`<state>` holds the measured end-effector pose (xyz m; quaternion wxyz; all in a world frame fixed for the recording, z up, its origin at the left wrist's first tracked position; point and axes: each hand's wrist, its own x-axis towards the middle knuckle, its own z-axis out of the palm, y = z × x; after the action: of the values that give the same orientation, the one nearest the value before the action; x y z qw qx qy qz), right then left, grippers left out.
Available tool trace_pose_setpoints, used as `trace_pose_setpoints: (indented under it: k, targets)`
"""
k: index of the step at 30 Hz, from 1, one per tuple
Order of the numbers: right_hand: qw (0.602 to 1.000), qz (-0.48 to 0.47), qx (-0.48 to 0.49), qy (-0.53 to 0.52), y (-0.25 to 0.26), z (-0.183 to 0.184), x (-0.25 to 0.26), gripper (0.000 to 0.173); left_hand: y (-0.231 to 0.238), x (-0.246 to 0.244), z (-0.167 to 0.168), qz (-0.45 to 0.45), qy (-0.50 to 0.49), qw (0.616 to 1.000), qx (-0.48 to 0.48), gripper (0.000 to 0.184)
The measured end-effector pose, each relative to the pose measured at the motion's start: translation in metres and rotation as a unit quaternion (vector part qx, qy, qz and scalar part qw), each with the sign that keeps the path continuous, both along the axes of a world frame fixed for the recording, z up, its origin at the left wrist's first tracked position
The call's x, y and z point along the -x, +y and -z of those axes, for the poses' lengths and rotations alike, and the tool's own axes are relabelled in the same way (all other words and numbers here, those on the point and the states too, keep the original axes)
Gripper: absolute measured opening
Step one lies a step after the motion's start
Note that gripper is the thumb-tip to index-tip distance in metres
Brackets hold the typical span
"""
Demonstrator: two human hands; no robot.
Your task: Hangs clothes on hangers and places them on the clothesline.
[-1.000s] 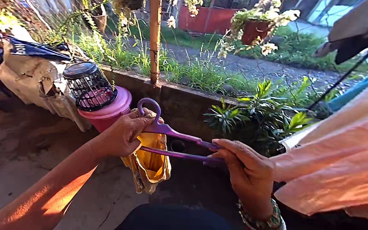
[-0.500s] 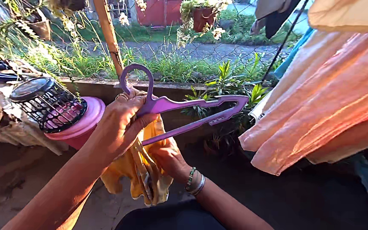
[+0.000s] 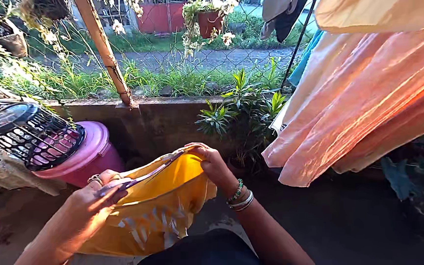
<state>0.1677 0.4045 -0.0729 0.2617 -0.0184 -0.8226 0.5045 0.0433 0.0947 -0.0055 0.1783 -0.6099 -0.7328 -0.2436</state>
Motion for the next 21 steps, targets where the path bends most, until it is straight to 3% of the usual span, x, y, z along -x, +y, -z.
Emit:
trace_pose_setpoints:
  k: [5,8,11,13,16,17,19,21]
  targets:
    - [0.992,0.077,-0.076,0.061,-0.013,-0.001,0.014,0.036,-0.006,-0.020,0.003,-0.031,-0.053,0.997,0.053,0.029]
    - [0.993,0.054,-0.086,0.058,-0.015,-0.003,0.014,0.037,-0.005,-0.025,0.004,-0.047,-0.077,0.989,0.113,0.026]
    - [0.993,-0.016,-0.108,0.050,-0.071,-0.004,0.009,0.040,0.018,-0.041,0.019,-0.082,-0.045,0.989,0.118,0.025]
    - [0.982,-0.061,-0.174,0.041,-0.095,0.005,0.006,0.039,0.029,-0.045,0.032,-0.075,-0.022,0.994,0.076,0.024]
    - [0.957,-0.031,-0.267,0.108,-0.082,0.023,0.013,0.022,0.028,-0.035,0.040,-0.056,-0.078,0.995,-0.019,0.024]
    - [0.953,-0.030,-0.278,0.117,-0.075,0.024,0.013,0.025,0.026,-0.030,0.041,-0.044,-0.104,0.992,-0.060,0.024]
    - [0.943,-0.017,-0.309,0.122,-0.068,0.015,0.009,0.031,0.020,-0.025,0.040,-0.043,-0.125,0.984,-0.121,0.030]
    - [0.921,0.045,-0.356,0.154,-0.067,0.004,0.003,0.026,0.006,-0.027,0.032,-0.065,-0.114,0.979,-0.158,0.029]
